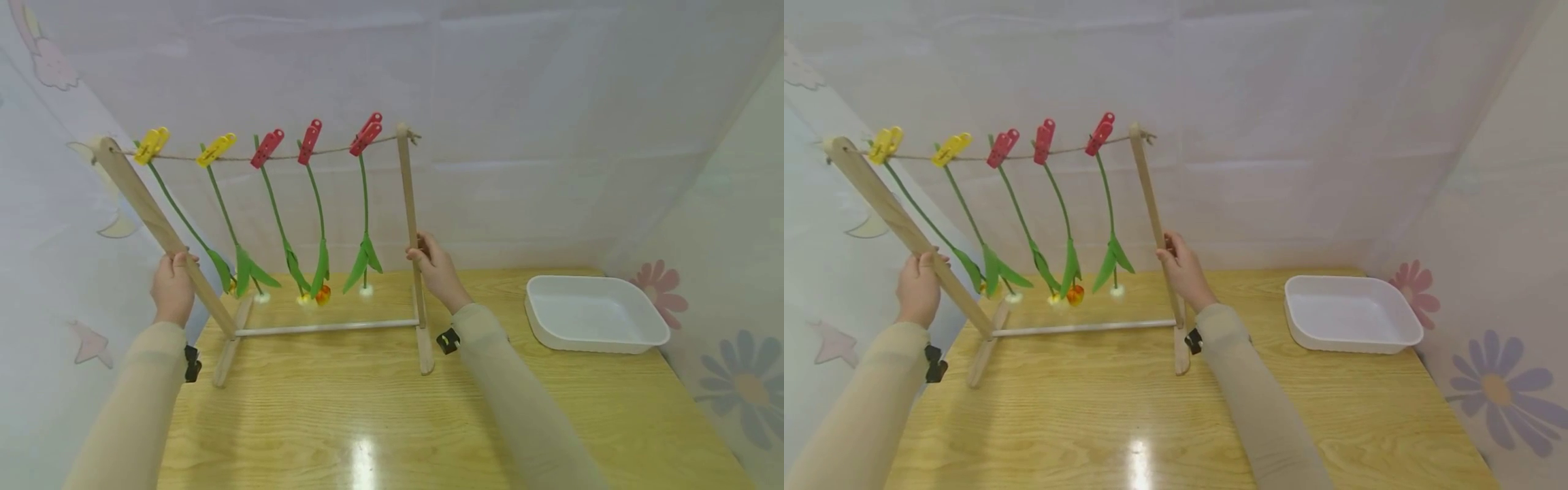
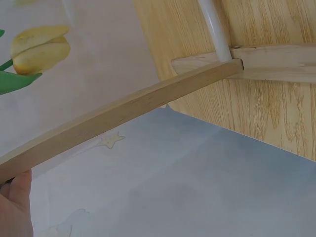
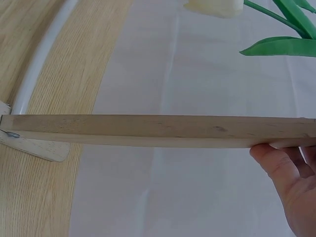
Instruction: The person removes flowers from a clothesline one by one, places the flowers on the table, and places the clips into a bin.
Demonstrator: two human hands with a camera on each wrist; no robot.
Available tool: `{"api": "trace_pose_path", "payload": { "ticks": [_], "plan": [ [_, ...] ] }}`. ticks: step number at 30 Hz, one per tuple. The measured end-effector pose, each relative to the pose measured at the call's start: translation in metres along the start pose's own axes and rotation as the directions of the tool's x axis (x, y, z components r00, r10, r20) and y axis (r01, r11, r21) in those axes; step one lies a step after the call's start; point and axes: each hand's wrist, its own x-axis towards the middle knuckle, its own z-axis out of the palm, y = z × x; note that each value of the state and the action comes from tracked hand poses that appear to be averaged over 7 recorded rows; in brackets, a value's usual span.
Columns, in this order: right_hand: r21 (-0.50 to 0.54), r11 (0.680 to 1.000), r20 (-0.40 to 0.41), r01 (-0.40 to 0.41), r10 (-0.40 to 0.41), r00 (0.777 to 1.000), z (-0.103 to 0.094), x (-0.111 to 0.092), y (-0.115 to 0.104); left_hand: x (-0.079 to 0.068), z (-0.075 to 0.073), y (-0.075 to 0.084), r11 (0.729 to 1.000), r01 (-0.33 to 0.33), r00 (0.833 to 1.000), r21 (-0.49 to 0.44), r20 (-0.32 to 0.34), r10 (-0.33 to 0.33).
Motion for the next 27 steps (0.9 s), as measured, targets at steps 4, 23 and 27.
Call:
{"api": "trace_pose_path", "payload": {
  "ticks": [4, 23, 27],
  "plan": [
    [0.005, 1.0, -0.007, -0.007, 0.007, 1.0, -0.0002, -0.0004, -0.0004, 0.0, 0.0009, 0.0002, 1.0, 0.0, 1.0, 0.0, -0.002, 0.0],
    [0.016, 1.0, -0.026, -0.017, 0.017, 1.0, 0.0014, -0.0032, -0.0052, 0.0043, 0.0008, -0.0052, 0.999, -0.028, 1.0, -0.026, 0.004, 0.028],
    [0.011, 1.0, -0.034, -0.015, 0.015, 0.999, 0.0008, -0.0035, -0.0039, 0.005, 0.0013, -0.0048, 0.999, -0.04, 0.999, -0.027, 0.015, 0.041]
  ]
}}
